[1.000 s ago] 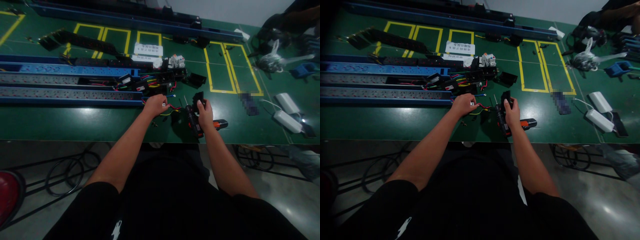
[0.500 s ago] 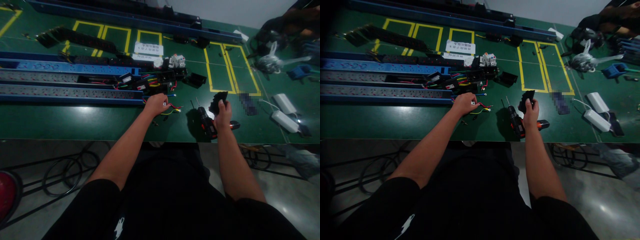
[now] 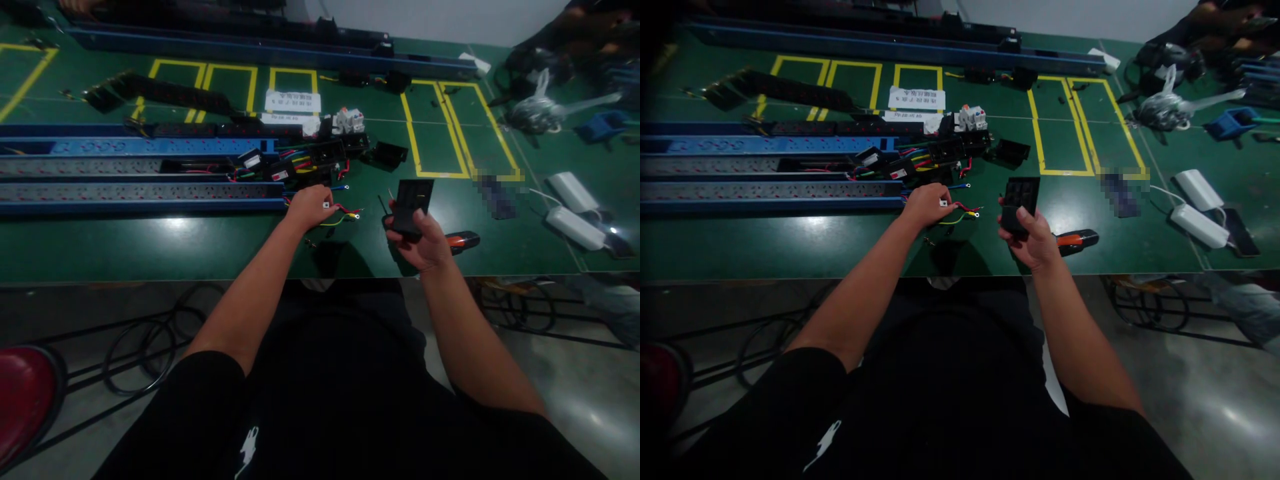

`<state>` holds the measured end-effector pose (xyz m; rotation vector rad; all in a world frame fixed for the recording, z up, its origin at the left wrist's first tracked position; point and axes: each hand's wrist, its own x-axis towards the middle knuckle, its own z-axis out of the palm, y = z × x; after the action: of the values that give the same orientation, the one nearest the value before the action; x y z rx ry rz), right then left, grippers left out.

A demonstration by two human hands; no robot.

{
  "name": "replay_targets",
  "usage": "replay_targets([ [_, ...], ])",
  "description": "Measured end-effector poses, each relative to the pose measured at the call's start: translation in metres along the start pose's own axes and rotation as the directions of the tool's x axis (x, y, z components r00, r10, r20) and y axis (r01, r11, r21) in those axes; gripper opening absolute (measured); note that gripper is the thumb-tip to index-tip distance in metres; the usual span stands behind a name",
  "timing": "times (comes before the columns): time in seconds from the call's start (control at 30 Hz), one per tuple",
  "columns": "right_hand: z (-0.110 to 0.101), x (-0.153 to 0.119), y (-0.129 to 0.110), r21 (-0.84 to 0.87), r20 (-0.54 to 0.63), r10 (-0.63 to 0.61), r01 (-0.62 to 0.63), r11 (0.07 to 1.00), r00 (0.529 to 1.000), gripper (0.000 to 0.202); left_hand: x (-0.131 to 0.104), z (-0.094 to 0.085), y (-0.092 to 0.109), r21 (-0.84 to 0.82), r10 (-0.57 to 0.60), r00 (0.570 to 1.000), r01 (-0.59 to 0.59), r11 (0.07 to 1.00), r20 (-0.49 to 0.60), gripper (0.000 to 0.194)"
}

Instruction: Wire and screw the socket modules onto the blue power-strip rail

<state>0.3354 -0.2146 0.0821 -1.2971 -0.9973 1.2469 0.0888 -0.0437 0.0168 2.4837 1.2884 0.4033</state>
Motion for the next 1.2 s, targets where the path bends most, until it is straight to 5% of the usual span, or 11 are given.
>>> replay_targets([
  [0.2,0.016,-0.007,0.013,-0.012,0.017,0.136,-0.136,0.991,0.991,0.085,-0.006,-0.008,-0.006,-0.054,0.062,0.998,-0.061,0.997,0.021,0.025],
  [0.33,0.004,-0.002,0.015,-0.334,0.016,0.148,-0.135,0.933,0.989,0.069,-0.008,-0.02,-0.01,-0.128,0.085,0.996,-0.081,0.988,0.022,0.026],
  [0.5,-0.007,0.003,0.025,-0.717,0.068,0.003,0.047,0.696,0.998,0.057,-0.005,-0.033,-0.016,-0.296,0.049,0.997,-0.028,0.955,0.064,0.032],
  [0.67,-0.008,0.007,0.035,-0.772,0.028,-0.03,0.041,0.635,0.999,0.056,0.002,-0.024,-0.02,-0.26,0.06,0.976,-0.003,0.966,0.211,0.031],
  [0.83,-0.016,0.013,0.033,-0.819,-0.032,-0.041,-0.003,0.573,0.999,0.057,0.008,-0.011,-0.021,-0.187,0.051,0.98,-0.014,0.982,0.194,0.032],
  [1.2,-0.026,0.021,0.027,-0.894,0.057,0.013,0.045,0.445,0.998,0.061,0.009,-0.01,-0.019,-0.077,0.036,0.977,-0.021,0.997,0.211,0.036],
])
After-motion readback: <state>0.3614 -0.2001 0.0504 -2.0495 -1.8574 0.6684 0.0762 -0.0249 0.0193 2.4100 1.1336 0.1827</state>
